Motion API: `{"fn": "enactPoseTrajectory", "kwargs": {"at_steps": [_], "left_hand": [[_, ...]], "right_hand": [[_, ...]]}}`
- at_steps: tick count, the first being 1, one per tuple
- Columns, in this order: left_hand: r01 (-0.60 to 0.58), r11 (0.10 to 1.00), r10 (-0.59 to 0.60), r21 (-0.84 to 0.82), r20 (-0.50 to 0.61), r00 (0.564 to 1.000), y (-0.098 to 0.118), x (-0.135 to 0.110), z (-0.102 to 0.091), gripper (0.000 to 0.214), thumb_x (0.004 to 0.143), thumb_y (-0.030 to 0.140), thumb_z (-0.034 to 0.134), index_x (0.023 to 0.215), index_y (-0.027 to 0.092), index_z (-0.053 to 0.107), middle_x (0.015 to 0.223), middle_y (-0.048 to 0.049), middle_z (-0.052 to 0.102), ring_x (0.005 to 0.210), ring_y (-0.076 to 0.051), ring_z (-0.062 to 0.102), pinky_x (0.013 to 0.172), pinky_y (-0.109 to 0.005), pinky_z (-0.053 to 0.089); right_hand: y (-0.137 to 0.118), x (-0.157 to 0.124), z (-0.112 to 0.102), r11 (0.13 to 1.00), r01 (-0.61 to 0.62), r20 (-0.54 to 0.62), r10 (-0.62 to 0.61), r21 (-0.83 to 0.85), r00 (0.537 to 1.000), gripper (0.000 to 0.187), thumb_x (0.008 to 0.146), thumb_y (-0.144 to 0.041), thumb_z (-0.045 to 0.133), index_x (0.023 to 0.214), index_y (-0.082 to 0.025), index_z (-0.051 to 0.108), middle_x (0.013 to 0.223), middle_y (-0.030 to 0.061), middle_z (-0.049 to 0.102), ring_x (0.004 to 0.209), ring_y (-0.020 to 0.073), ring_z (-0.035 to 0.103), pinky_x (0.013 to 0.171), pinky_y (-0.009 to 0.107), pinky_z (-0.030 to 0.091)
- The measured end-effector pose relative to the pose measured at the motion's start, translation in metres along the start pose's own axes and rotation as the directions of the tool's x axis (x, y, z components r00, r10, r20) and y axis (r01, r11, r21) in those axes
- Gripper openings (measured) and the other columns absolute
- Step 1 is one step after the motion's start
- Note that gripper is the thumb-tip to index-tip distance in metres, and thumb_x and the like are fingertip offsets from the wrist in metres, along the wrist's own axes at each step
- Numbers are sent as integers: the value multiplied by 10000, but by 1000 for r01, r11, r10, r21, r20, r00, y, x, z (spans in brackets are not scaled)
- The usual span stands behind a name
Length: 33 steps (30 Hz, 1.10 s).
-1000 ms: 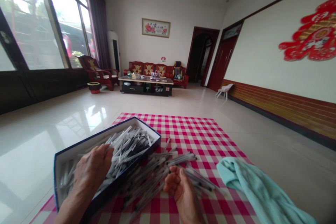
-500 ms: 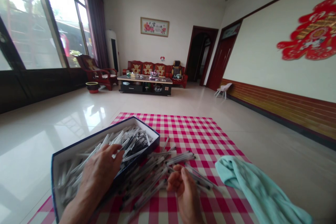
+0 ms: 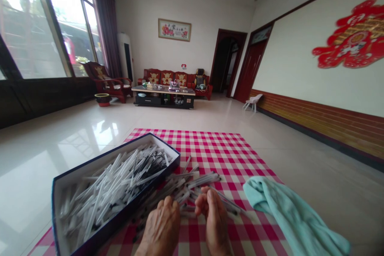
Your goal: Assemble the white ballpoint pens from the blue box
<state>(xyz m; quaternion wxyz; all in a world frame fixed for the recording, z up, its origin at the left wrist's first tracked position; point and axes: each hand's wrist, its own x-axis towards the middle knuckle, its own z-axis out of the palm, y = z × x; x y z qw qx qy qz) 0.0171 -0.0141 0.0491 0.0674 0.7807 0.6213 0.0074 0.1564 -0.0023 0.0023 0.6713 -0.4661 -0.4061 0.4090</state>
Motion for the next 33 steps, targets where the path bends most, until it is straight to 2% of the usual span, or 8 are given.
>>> {"fn": "enactPoseTrajectory", "kwargs": {"at_steps": [6,11,13,16,19,22,28,33], "left_hand": [[-14,997,8,-80,-71,997,-7,2,-1,258,851,158,389,878,176,646,904,-96,650,800,-223,649,614,-282,426],[-20,923,-61,-384,-198,978,-13,1,-23,169,812,231,484,729,173,619,651,-14,602,607,-157,572,557,-258,329],[-25,790,-95,-613,-162,982,-16,4,-26,135,775,241,534,807,166,641,570,24,551,548,-125,514,532,-240,314],[-10,375,-75,-927,-42,996,-17,10,-22,408,733,278,609,1110,126,585,533,66,503,462,-83,435,460,-204,302],[77,-17,-22,-997,77,997,-16,14,-13,541,714,352,676,1172,99,538,503,75,504,387,-47,385,388,-172,271],[123,-233,-47,-965,138,989,-16,17,-6,462,732,387,691,1096,132,564,532,40,573,383,-42,446,359,-140,279],[142,-468,-128,-872,226,966,-16,22,3,326,640,320,788,803,161,555,601,21,611,480,-84,598,391,-136,394],[135,-382,-91,-914,182,979,-8,18,14,280,732,381,708,796,133,597,690,-13,654,543,-80,606,433,-141,396]], "right_hand": [[-5,-2,3,999,-52,69,53,-16,996,340,897,-506,411,913,-210,576,641,-21,578,540,142,520,536,261,462],[-10,-4,7,998,3,100,3,-57,995,276,889,-461,464,893,-216,589,661,-15,589,557,140,533,542,239,465],[-9,-5,7,998,18,125,-9,-68,992,255,879,-446,488,929,-217,589,669,-11,599,565,144,550,541,236,473],[-7,-6,7,995,34,163,-19,-89,986,245,855,-414,540,975,-207,593,704,8,630,584,157,580,552,244,494],[-4,-9,9,990,84,244,-55,-109,968,235,832,-362,584,1004,-202,588,815,43,670,657,183,625,598,266,521],[-1,-13,13,975,179,372,-120,-129,920,203,852,-305,554,1036,-220,567,864,51,668,733,203,649,647,286,535],[-6,-14,14,873,440,394,-336,-212,856,252,839,-216,545,1084,-270,575,1025,48,638,905,210,636,787,293,523],[-12,-6,8,972,182,297,-133,-146,946,167,884,-320,506,971,-235,621,916,44,670,868,215,644,767,289,528]]}}
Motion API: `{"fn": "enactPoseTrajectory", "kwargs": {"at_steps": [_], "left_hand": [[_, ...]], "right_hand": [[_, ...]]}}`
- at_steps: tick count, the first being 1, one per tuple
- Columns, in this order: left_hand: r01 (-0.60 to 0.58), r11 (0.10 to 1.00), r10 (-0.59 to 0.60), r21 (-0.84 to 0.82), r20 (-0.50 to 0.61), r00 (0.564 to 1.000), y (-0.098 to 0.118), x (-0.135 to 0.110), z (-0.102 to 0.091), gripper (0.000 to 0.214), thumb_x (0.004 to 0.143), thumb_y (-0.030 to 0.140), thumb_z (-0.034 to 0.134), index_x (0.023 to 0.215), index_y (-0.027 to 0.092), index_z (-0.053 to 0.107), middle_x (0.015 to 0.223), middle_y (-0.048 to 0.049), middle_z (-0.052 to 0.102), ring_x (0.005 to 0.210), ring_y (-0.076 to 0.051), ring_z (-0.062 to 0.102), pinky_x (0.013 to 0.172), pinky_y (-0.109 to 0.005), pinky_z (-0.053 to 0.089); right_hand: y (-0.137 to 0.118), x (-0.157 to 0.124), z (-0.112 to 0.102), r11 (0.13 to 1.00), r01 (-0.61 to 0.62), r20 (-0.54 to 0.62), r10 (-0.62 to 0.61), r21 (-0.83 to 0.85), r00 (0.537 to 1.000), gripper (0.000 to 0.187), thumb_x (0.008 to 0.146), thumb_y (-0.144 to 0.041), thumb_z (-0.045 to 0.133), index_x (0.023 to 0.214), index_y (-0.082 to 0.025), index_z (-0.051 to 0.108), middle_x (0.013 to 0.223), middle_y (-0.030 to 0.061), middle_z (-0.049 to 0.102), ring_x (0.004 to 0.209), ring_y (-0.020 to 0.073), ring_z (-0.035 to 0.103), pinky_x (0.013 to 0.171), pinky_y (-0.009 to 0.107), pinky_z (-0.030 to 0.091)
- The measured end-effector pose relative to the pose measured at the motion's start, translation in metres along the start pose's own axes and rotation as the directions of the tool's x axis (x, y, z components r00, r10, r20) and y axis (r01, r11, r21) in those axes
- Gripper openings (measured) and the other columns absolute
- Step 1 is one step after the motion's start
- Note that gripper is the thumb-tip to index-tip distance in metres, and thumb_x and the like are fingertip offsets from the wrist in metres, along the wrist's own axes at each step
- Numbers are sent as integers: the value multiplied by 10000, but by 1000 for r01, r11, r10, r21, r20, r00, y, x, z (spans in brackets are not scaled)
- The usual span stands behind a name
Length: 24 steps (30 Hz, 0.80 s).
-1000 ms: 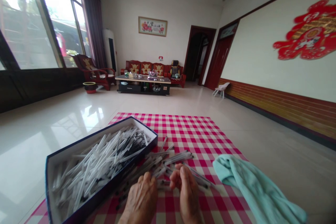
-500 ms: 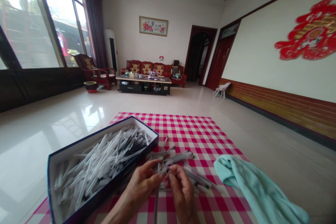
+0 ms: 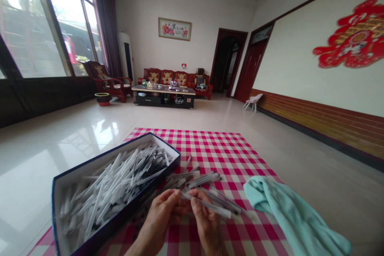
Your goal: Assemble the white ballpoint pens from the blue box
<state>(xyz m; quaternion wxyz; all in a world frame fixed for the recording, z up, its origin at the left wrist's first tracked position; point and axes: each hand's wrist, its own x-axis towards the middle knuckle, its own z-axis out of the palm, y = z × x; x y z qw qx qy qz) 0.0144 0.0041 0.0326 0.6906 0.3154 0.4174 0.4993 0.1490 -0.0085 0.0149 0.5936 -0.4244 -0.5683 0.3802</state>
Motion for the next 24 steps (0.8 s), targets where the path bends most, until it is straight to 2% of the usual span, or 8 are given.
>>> {"fn": "enactPoseTrajectory", "kwargs": {"at_steps": [4,9,12,15,20,24], "left_hand": [[-66,988,56,139,74,996,-3,-3,2,338,782,452,624,752,115,619,652,-18,652,512,-91,577,438,-173,388],[-124,968,121,217,27,992,1,-4,3,377,761,502,613,770,125,629,630,-7,651,504,-96,553,454,-188,374],[-161,955,160,247,26,987,-1,-2,3,399,687,503,683,819,128,636,620,-10,660,516,-103,555,478,-194,382],[-193,944,189,268,42,981,-4,0,2,392,660,492,708,791,130,635,604,-12,656,509,-102,543,478,-196,372],[-225,923,211,313,79,974,-7,1,-1,372,712,503,662,790,142,618,580,9,621,495,-98,517,472,-195,355],[-311,842,289,441,118,950,-9,0,-3,350,809,496,563,744,153,591,584,19,588,519,-96,496,500,-198,363]], "right_hand": [[4,5,-1,976,-121,-39,130,182,991,185,839,-387,575,853,-210,630,738,21,647,674,196,624,612,278,520],[8,6,0,940,-206,-33,223,272,974,198,830,-401,589,804,-209,632,687,23,655,632,194,604,582,289,498],[9,6,0,923,-222,-23,241,313,970,205,823,-400,604,789,-200,632,690,25,661,622,185,601,576,284,493],[7,5,0,918,-236,-15,254,318,967,228,830,-409,596,766,-192,631,660,17,646,595,171,590,566,279,485],[1,6,1,905,-258,16,269,339,963,267,827,-429,593,723,-186,626,640,15,638,580,169,586,559,280,479],[1,5,1,879,-283,42,290,384,956,267,819,-437,596,717,-190,616,630,19,640,568,183,595,552,297,484]]}}
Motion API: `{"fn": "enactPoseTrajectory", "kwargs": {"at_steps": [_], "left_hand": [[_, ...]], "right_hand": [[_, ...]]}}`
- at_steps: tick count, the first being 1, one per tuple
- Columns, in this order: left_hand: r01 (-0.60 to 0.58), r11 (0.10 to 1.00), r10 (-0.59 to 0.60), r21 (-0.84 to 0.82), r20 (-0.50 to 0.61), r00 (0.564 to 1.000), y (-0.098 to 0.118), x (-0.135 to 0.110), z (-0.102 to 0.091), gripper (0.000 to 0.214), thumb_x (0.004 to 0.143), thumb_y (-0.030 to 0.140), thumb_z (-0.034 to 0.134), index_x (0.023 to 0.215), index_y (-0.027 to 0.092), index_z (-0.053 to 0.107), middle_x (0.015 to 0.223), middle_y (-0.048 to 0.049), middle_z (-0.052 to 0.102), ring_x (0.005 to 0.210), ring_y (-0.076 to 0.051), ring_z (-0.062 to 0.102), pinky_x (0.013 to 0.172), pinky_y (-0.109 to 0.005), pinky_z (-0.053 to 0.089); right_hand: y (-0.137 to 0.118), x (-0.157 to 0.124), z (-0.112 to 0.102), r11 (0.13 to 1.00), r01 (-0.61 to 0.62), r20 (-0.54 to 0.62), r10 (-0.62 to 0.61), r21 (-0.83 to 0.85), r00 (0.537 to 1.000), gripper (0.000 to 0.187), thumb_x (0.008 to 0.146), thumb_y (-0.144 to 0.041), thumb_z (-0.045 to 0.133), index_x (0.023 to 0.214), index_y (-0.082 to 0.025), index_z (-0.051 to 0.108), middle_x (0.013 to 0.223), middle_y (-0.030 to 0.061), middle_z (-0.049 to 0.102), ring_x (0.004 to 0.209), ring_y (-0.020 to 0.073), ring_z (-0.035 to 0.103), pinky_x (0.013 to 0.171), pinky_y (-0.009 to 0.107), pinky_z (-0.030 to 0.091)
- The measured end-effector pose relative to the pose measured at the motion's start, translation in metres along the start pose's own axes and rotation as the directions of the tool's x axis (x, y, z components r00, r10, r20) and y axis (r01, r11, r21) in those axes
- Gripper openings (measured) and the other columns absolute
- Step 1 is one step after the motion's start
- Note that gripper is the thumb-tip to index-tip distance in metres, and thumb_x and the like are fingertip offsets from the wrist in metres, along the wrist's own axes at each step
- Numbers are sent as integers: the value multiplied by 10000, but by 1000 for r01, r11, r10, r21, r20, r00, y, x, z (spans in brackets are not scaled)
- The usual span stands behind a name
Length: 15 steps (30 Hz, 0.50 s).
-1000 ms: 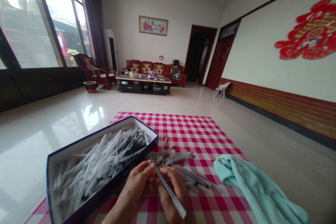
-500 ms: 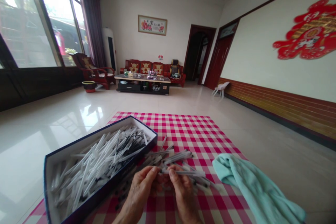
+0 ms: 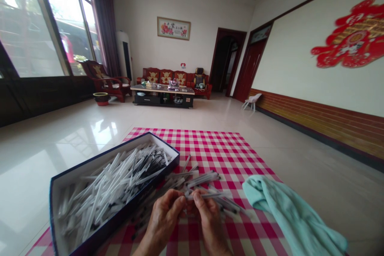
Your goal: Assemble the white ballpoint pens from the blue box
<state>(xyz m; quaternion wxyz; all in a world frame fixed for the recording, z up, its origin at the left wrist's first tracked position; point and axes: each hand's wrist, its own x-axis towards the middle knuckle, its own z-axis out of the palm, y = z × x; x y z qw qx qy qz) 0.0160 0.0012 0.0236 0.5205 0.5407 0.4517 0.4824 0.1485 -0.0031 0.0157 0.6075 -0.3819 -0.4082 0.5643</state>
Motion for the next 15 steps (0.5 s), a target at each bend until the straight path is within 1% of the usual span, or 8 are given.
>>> {"fn": "enactPoseTrajectory", "kwargs": {"at_steps": [2,5,9,12,15], "left_hand": [[-16,999,16,52,-15,1000,-1,-1,1,366,834,501,523,714,159,574,590,20,581,531,-98,493,517,-199,372],[-3,992,9,123,-42,999,-2,-2,2,401,860,514,465,663,170,528,573,27,546,523,-96,471,510,-197,362],[-12,963,36,271,-87,996,-1,-4,3,425,884,506,413,626,179,497,552,34,498,515,-97,444,498,-197,344],[-48,947,74,318,-71,995,4,-6,2,392,893,469,413,690,172,569,599,8,572,556,-115,502,533,-199,377],[-79,947,95,310,-36,995,10,-7,1,293,875,409,471,808,170,629,672,-10,643,605,-131,558,568,-198,405]], "right_hand": [[2,0,0,1000,-6,17,6,24,1000,254,827,-425,590,726,-193,613,626,18,642,559,183,597,552,301,482],[4,0,-1,998,-8,38,6,55,999,227,833,-405,587,748,-196,616,634,20,653,562,189,608,564,315,492],[6,-1,-2,998,-16,35,14,61,999,208,817,-404,607,798,-198,632,657,31,676,587,209,629,583,338,510],[7,-1,-3,999,-16,12,15,47,1000,210,815,-400,614,795,-193,642,660,31,685,601,201,630,594,321,502],[7,0,-4,999,-13,-23,14,52,1000,200,808,-391,627,806,-192,649,675,21,684,619,189,631,607,300,494]]}}
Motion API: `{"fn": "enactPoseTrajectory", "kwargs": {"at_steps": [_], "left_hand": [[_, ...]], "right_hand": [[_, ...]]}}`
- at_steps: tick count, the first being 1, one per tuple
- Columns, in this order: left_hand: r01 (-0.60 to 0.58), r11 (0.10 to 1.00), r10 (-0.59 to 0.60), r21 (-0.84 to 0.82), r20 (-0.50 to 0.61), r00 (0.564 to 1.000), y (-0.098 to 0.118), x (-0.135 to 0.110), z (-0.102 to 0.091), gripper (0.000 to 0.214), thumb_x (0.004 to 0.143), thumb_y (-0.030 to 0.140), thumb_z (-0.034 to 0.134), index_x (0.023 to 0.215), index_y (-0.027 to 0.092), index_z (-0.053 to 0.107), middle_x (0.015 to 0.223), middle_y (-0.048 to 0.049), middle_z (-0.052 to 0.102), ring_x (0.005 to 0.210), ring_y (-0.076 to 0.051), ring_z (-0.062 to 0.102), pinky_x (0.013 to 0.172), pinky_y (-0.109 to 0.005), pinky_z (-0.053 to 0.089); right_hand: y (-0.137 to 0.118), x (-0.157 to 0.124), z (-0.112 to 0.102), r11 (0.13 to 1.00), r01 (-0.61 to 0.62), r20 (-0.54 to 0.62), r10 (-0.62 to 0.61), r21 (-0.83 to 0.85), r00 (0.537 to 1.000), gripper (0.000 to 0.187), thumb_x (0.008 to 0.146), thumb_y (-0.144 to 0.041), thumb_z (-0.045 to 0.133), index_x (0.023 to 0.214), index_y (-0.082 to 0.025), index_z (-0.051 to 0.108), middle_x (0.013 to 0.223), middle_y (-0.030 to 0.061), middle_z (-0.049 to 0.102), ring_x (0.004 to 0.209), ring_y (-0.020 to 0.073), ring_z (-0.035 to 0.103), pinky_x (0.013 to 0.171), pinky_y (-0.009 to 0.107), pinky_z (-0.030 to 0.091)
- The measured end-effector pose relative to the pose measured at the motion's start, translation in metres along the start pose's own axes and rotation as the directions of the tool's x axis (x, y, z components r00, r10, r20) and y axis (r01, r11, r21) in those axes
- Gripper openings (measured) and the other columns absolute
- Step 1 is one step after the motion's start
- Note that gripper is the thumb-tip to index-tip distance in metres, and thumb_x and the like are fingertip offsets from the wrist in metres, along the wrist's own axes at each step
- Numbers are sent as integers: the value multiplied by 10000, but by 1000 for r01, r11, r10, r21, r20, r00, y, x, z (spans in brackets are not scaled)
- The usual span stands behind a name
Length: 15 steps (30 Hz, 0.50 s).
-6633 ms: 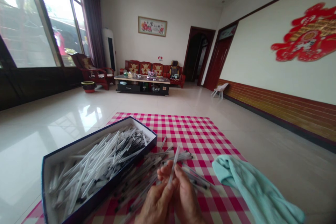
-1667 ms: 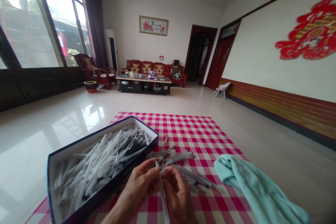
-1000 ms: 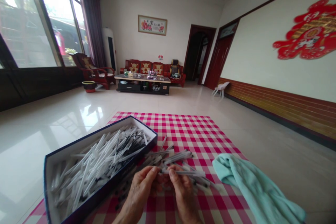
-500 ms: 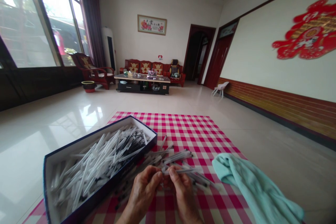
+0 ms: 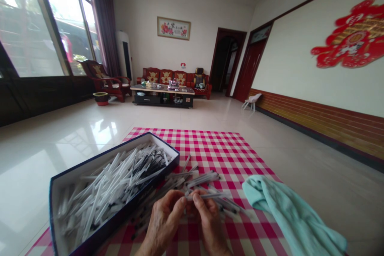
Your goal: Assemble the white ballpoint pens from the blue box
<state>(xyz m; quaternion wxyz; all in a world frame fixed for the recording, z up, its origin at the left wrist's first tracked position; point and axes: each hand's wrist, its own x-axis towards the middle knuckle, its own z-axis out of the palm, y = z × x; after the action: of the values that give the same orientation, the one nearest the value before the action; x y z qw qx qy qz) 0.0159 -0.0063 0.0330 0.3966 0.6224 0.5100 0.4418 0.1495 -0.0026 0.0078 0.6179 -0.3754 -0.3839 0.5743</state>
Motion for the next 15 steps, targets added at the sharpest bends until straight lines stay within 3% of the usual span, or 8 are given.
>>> {"fn": "enactPoseTrajectory", "kwargs": {"at_steps": [6,11,15], "left_hand": [[-10,1000,9,19,29,1000,-2,3,-3,335,879,418,458,721,165,610,615,1,599,568,-119,531,532,-190,378],[-3,996,6,88,-33,999,-6,3,0,431,879,465,440,571,174,521,511,30,490,491,-96,430,479,-192,313],[-16,993,22,118,-51,998,0,1,0,422,881,452,435,597,170,571,525,19,524,506,-104,448,499,-192,328]], "right_hand": [[1,0,-1,999,15,16,-14,-33,1000,224,823,-398,603,781,-183,649,670,33,671,617,192,618,597,307,497],[0,-1,0,1000,9,4,-9,-23,1000,197,798,-386,636,766,-192,651,648,21,661,607,187,612,595,301,494],[1,0,-1,1000,3,10,-3,12,1000,169,805,-371,632,784,-204,651,687,15,673,634,190,626,624,308,499]]}}
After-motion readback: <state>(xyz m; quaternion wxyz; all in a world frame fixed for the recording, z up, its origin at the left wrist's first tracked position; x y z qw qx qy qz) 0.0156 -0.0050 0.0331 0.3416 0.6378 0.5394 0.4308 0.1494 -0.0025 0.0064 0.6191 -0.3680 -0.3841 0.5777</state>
